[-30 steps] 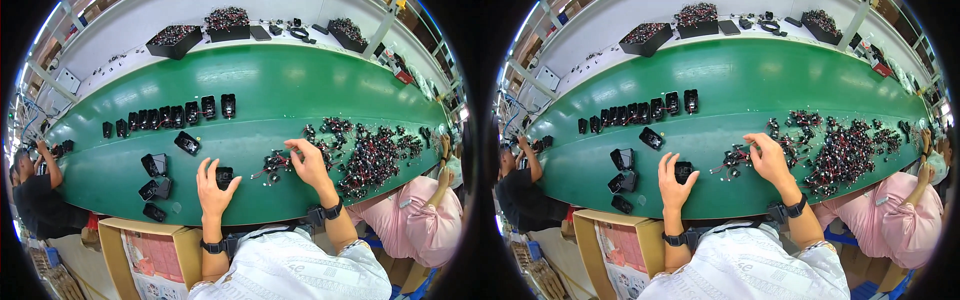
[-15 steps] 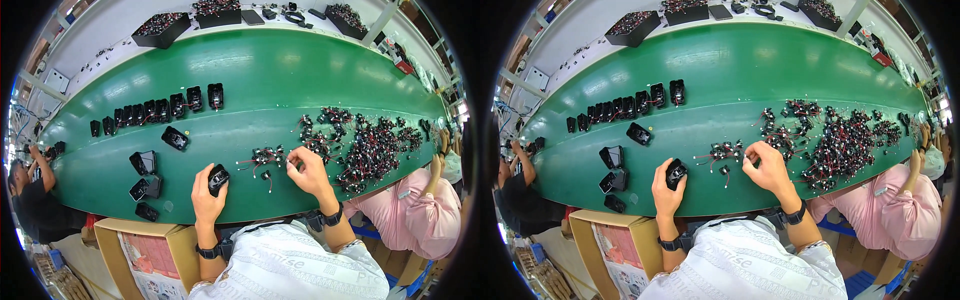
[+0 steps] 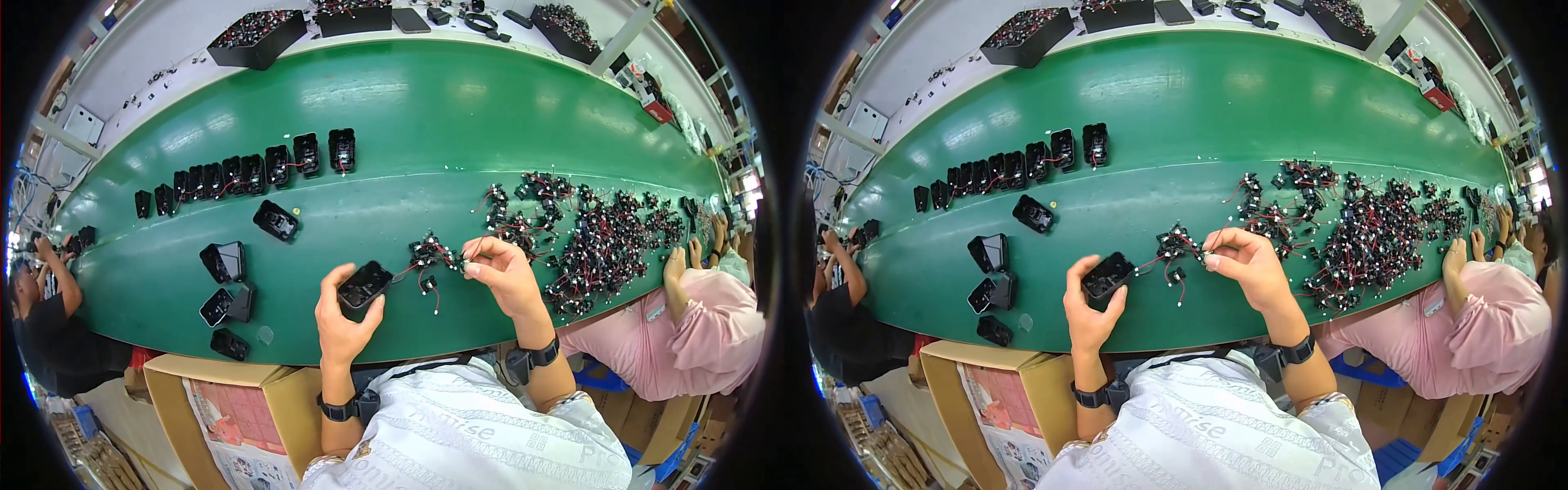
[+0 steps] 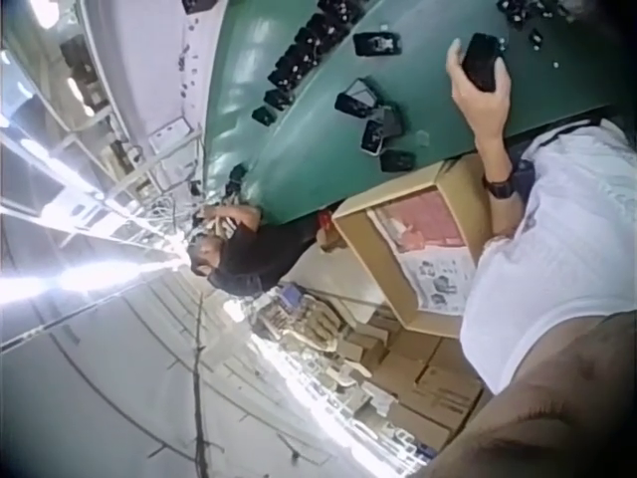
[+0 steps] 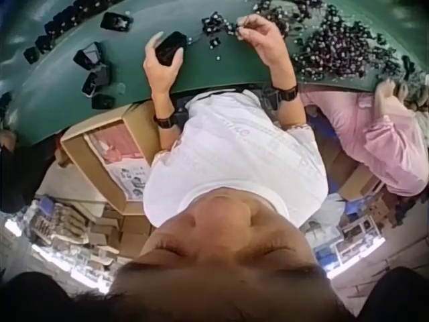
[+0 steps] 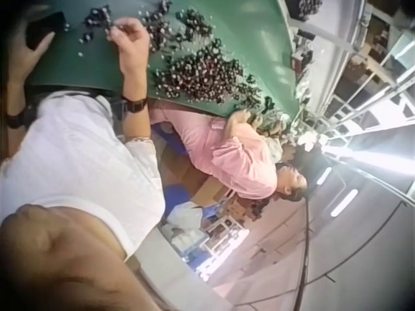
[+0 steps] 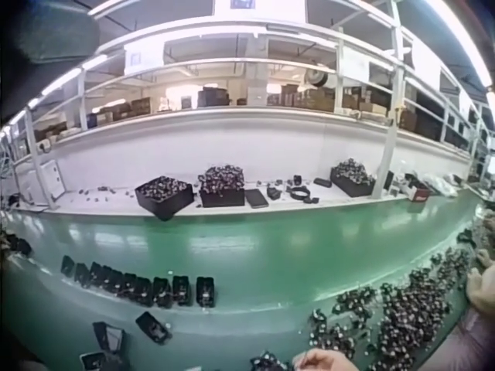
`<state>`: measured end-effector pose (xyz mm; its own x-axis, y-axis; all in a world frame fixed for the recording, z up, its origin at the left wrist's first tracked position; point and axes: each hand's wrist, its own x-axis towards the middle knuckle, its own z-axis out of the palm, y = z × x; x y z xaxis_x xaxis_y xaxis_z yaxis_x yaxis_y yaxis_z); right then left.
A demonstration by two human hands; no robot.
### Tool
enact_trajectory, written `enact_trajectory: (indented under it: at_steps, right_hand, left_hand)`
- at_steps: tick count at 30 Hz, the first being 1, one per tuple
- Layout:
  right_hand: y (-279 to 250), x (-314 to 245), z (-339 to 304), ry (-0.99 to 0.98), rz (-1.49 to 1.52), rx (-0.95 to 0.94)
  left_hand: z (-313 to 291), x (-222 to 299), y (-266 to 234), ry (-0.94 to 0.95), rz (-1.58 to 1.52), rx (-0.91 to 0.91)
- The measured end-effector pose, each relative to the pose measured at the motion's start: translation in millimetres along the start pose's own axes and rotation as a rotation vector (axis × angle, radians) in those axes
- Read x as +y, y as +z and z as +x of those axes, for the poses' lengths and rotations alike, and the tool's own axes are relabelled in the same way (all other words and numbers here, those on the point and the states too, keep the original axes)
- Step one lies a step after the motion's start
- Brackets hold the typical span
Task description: The person picks up a black plastic housing and a circuit board with wires, inserts the board into the housing by hand, and places the assembled unit onto the green workbench. This process is repeated for several units, occasionally moving aside other housings to reach the work.
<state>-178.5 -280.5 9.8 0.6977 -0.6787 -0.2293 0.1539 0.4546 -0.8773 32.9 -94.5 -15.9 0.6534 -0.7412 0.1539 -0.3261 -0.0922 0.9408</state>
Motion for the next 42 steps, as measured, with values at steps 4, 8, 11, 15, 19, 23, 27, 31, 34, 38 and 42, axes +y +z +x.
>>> enact_trajectory:
  at_steps: [4,8,11,15,19,23,27,31,34,38,42]
  right_hand:
    - [20.7,-8.5,-8.0,-0.119,-0.148,-0.054]
    - [47.1,-14.3,-13.2,-0.159,-0.226,-0.075]
    - [55.4,-23.7,-16.2,-0.498,-0.631,-0.161]
    - [67.9,-31.2,-18.5,-0.583,-0.632,-0.145]
    - [75.3,-32.4,-16.3,-0.626,-0.685,-0.219]
    - [79.8,-31.0,-12.2,-0.614,-0.725,-0.245]
    - [83.1,-24.2,-10.2,-0.575,-0.665,-0.199]
    - [78.7,-19.8,-10.5,-0.431,-0.478,-0.323]
    - [86.6,-19.3,-12.6,-0.266,-0.231,-0.182]
    - [82.6,-22.2,-9.4,-0.371,-0.439,-0.236]
    - [81.4,-24.0,-3.8,-0.598,-0.714,-0.195]
  left_hand:
    - [-1.5,4.1,-3.8,0.033,-0.321,-0.167]
    - [2.6,19.5,6.0,-0.043,-0.728,-0.236]
    - [-1.0,22.0,-1.4,-0.171,-0.811,-0.383]
    - [0.2,17.9,-3.3,-0.193,-0.944,-0.576]
    - [2.7,26.8,3.7,-0.293,-0.964,-0.493]
    - [4.4,24.5,4.3,-0.34,-0.979,-0.497]
    - [4.0,15.4,4.8,-0.261,-1.068,-0.572]
    - [2.4,14.1,4.9,-0.284,-1.114,-0.574]
    - [0.5,10.7,5.1,-0.321,-1.167,-0.591]
    - [-3.6,3.6,6.1,-0.339,-1.215,-0.612]
    - [-5.0,2.7,8.7,-0.35,-1.318,-0.612]
